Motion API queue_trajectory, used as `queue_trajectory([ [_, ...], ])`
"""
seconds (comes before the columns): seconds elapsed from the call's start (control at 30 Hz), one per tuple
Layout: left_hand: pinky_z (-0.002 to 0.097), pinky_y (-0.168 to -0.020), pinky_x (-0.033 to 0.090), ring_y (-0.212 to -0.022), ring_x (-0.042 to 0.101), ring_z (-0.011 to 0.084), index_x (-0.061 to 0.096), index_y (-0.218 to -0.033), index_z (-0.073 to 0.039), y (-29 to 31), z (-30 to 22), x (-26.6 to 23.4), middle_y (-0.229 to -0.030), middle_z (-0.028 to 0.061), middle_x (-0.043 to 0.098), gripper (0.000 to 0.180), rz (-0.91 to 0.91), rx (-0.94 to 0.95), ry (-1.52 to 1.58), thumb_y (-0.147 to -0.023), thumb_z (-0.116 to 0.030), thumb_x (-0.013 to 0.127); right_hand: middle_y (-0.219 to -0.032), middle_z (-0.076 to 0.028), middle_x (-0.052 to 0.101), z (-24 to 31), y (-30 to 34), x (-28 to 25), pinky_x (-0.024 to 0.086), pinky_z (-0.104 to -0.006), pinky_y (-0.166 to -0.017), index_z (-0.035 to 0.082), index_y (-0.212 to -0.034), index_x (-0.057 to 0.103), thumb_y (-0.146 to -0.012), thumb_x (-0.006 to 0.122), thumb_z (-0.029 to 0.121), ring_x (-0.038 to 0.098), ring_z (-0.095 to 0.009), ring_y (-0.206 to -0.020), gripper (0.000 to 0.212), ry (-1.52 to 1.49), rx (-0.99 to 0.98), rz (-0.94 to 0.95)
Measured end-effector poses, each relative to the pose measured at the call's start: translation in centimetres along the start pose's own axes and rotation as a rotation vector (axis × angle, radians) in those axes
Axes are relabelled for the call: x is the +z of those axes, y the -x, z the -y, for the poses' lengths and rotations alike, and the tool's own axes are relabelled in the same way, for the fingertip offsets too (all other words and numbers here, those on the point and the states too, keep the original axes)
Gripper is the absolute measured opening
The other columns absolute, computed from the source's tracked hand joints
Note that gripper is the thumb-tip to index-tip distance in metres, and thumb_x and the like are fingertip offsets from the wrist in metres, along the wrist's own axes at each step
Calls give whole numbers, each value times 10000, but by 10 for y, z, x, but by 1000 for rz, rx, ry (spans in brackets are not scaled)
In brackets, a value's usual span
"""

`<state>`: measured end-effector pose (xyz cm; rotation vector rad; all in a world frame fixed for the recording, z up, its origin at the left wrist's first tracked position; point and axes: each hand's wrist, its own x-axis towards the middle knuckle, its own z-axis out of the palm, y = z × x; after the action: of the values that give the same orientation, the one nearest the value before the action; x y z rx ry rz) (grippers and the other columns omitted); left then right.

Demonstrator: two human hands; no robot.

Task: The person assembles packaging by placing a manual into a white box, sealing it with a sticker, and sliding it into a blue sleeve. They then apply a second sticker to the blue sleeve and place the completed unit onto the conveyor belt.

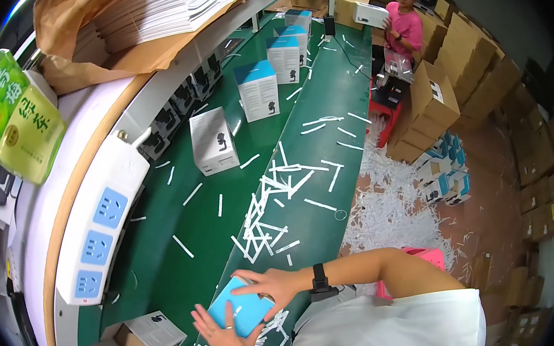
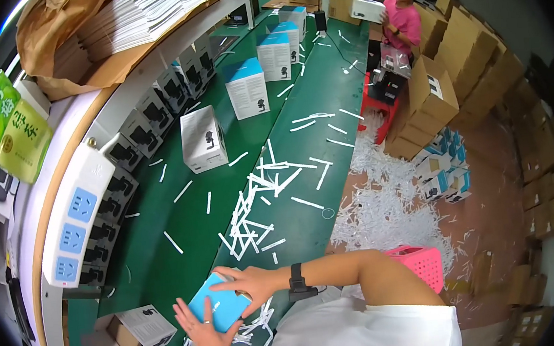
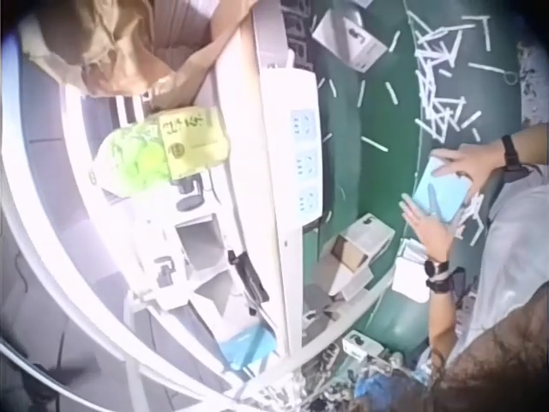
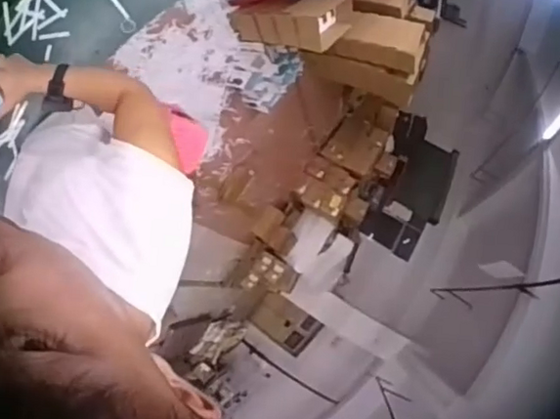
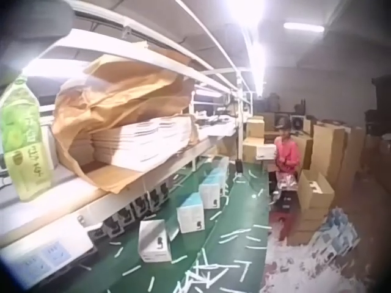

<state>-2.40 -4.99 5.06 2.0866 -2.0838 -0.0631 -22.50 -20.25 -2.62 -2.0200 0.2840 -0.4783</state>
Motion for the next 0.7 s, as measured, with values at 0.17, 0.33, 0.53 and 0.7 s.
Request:
queue_trajectory([
  [0.17, 662, -1022, 359, -1253, 397, 571, 475, -1480, -161, 5, 21, 12, -1407, 374, 367, 999, -51, 10, 121, -659, -604, 832, -1610, -217, 216, -10, -4, 5, 581, -370, -767, 237, -1513, 432, -676, 883, 484, 701, -309, -951, 981, 19, -79, -54],
  [0.33, 622, -1104, 300, -1314, 354, 565, 381, -1540, -144, 52, 39, 23, -1503, 351, 298, 956, 160, -5, 136, -760, -574, 730, -1626, -215, 202, -16, -11, 4, 579, -354, -785, 268, -1447, 530, -678, 882, 452, 698, -315, -972, 865, -61, -198, 3],
  [0.53, 518, -1140, 342, -1406, 373, 464, 424, -1475, 32, 16, 144, -1, -1504, 322, 391, 645, -9, -232, 148, -921, -238, 616, -1500, -236, 411, -45, -75, -8, 441, -423, -1073, 200, -1380, 590, -675, 902, 377, 516, -416, -1285, 790, -35, -114, -139],
  [0.7, 477, -1037, 479, -1360, 433, 451, 286, -1514, 76, 23, 225, -3, -1500, 341, 365, 857, 238, -1026, -513, -881, -342, 685, -1451, -262, 448, -57, -157, -57, 461, -444, -1072, 145, -1306, 637, -684, 896, 373, 519, -413, -1295, 711, 125, -46, -642],
])
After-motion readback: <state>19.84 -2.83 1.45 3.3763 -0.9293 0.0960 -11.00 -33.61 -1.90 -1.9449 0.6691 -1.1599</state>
